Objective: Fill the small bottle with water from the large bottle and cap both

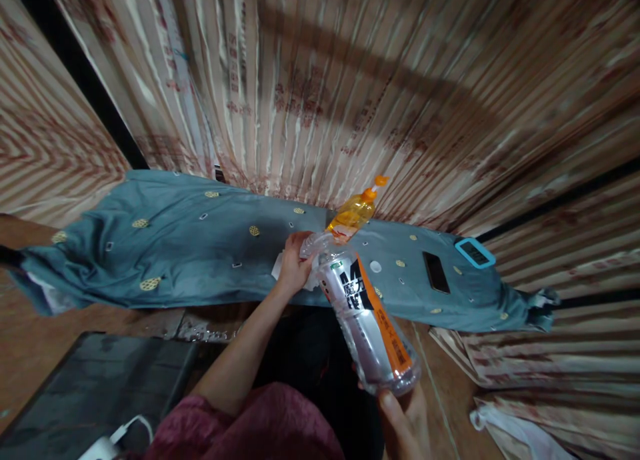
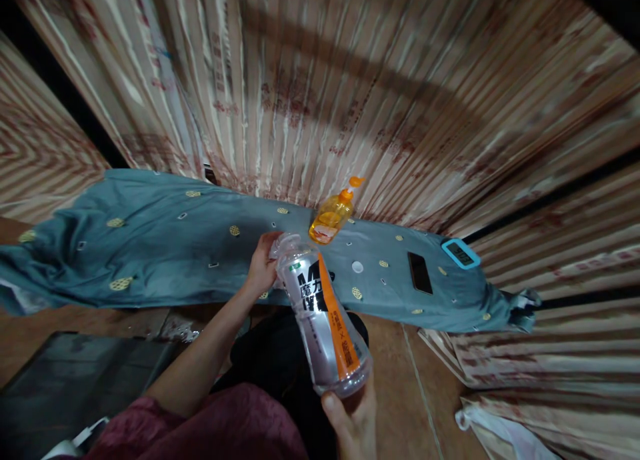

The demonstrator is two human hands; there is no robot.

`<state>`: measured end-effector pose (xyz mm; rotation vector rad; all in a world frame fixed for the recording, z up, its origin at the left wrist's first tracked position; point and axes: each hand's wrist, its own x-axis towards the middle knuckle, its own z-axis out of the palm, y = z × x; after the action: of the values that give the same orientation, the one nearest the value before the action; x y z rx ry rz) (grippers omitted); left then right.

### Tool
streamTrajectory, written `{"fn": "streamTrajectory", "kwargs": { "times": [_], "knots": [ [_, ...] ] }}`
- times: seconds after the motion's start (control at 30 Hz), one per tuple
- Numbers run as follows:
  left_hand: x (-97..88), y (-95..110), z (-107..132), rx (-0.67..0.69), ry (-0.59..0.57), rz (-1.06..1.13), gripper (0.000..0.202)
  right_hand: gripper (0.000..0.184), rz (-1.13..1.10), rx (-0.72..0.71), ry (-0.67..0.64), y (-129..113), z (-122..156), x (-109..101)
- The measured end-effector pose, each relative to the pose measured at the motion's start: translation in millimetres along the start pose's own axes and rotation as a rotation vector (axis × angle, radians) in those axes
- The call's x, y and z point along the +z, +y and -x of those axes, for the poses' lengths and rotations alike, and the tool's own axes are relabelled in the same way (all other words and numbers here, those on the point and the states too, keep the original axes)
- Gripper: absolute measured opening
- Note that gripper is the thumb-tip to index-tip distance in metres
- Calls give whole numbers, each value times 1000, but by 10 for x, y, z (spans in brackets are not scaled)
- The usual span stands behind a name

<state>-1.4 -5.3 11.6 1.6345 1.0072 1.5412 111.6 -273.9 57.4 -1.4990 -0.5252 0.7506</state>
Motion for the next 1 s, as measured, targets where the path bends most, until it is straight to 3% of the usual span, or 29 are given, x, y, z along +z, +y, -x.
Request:
{"fn": "streamTrajectory", "kwargs": {
  "times": [0.33,0.57,0.8,1.0],
  "knots": [
    [-5,0,-1,-16,-24,-34,38,76,72,9,-18,4,-47,-101],
    [18,-35,26,-5,-20,-30,44,66,-1,39,-10,-16,-35,-79],
    [6,-21,26,2,-29,-30,44,78,43,58,9,8,-13,-118],
    [14,-13,34,-9,-24,-32,44,65,67,54,15,-44,10,-107]
  ]
}}
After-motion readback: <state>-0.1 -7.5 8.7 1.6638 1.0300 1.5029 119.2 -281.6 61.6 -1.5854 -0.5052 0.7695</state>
